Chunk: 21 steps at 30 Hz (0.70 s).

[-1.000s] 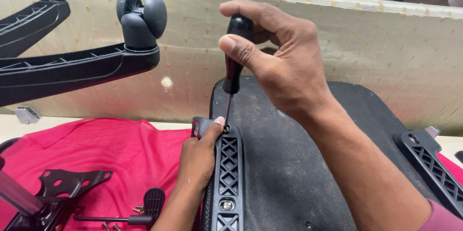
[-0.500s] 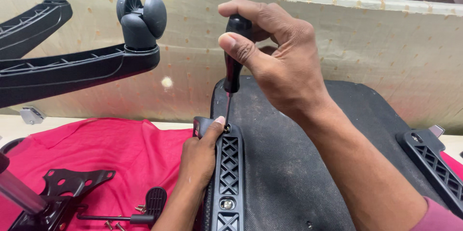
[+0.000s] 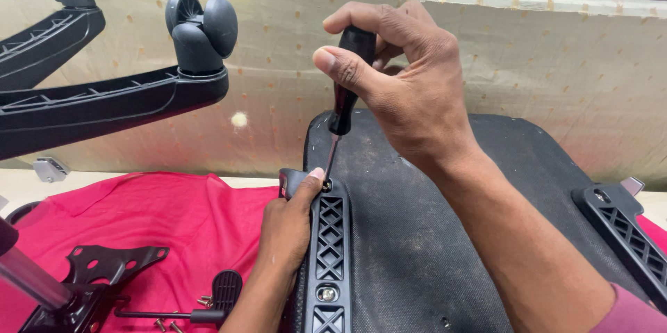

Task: The person uses a screwdriver to tighten screws into the underside of an office chair seat, securing two black plastic mounting brackets. The person works methodically on each screw hole along the brackets while the chair remains upside down on a red cloth.

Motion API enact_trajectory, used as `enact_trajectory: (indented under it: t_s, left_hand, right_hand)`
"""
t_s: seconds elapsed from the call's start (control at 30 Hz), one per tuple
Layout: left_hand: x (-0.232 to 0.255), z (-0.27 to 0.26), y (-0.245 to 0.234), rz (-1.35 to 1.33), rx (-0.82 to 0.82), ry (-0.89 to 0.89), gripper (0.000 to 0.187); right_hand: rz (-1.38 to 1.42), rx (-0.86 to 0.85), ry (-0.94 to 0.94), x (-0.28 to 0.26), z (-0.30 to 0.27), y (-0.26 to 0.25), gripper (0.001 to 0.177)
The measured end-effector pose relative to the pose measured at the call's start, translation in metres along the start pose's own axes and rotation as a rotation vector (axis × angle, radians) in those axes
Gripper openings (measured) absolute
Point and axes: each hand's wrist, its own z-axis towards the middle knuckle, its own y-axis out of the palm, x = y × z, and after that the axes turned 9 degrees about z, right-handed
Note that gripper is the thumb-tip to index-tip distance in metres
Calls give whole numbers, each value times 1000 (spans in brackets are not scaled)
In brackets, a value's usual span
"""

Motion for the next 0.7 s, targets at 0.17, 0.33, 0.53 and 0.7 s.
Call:
enact_trajectory:
  t_s: [0.17, 0.33, 0.53, 0.7]
  left_hand:
    - [-2, 1, 0, -23, -15, -6, 66]
    - [-1, 1, 0, 5, 6, 13, 66]
    - [-3, 2, 0, 9, 16, 23, 65]
    - [-3, 2, 0, 12, 19, 29, 65]
  right_hand:
    - [435, -39, 164, -2, 0, 1, 36]
    - [169, -81, -7, -6, 4, -2, 38]
    - [23, 7, 189, -6, 4, 9, 33]
    - [452, -97, 48, -3, 4, 2, 33]
